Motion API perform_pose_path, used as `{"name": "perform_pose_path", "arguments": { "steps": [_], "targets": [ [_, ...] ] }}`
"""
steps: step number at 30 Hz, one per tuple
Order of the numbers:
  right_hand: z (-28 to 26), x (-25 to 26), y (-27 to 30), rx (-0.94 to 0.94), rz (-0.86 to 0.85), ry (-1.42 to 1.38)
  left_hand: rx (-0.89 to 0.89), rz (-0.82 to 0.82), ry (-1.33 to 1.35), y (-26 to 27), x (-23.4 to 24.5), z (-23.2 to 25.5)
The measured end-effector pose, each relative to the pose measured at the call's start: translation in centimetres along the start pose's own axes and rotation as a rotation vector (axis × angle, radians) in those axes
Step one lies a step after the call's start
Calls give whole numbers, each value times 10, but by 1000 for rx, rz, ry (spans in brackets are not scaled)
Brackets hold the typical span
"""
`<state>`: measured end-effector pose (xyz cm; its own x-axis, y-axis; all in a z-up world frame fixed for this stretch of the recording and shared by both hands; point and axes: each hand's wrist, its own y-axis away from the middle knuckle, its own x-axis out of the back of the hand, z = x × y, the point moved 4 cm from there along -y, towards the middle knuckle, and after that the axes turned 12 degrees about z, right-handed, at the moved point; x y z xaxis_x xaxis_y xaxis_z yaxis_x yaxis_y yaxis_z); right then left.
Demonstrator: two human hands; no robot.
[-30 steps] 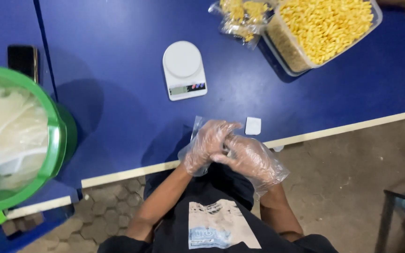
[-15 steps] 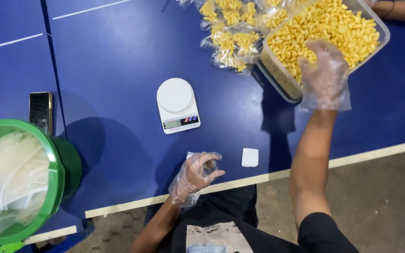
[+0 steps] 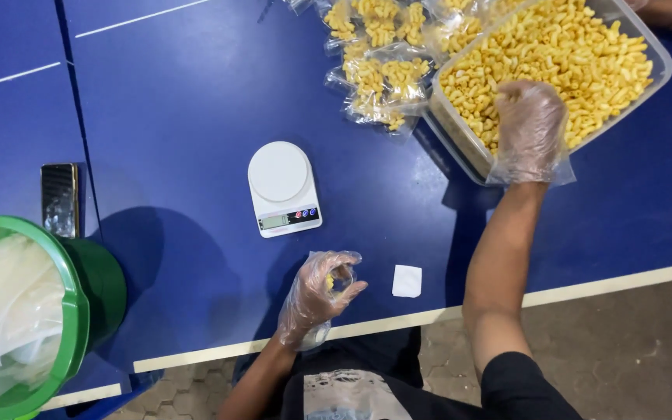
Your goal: Manually filling small plastic bags with snacks and weighing them on a digital scale for consistent portioning.
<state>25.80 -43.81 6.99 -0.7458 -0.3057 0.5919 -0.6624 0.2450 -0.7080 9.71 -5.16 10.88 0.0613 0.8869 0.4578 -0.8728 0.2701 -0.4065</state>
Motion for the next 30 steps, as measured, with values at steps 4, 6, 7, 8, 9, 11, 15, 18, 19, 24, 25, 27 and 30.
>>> {"name": "perform_pose_path", "arguments": {
  "steps": [4, 6, 7, 8, 9, 11, 15, 18, 19, 24, 25, 27, 30],
  "targets": [
    [2, 11, -12, -81, 161, -222, -11, 33, -3, 1, -3, 2],
    [29, 4, -9, -628, 317, -851, 15, 51, 8, 4, -4, 1],
    [26, 13, -10, -624, 321, -848, 11, 52, 12, 5, -5, 3],
    [29, 18, -4, -922, 416, -1156, 24, 58, 40, 6, -6, 4],
    [28, 21, 2, -1223, 512, -1459, 35, 65, 68, 7, -6, 5],
    [29, 19, 4, -1317, 559, -1623, 21, 76, 86, 7, -4, 15],
    [48, 4, 31, -1498, 426, -1894, -81, 58, 115, 12, 1, 32],
    [-7, 36, 51, -1508, 369, -1893, -9, 70, 142, 21, 5, 38],
    [-27, 45, 67, -1516, 374, -1885, -2, 63, 144, 24, 3, 36],
    [-125, 76, 157, -1688, 99, -1935, 41, 186, 69, 47, 1, 21],
    [-144, 84, 171, -1701, 96, -1923, 54, 185, 70, 54, 1, 19],
    [-181, 97, 201, -1873, 100, -1761, 76, 211, 32, 66, 1, 15],
    [-206, 106, 241, -1939, -113, -1668, 79, 206, 12, 73, 10, 26]
  ]
}}
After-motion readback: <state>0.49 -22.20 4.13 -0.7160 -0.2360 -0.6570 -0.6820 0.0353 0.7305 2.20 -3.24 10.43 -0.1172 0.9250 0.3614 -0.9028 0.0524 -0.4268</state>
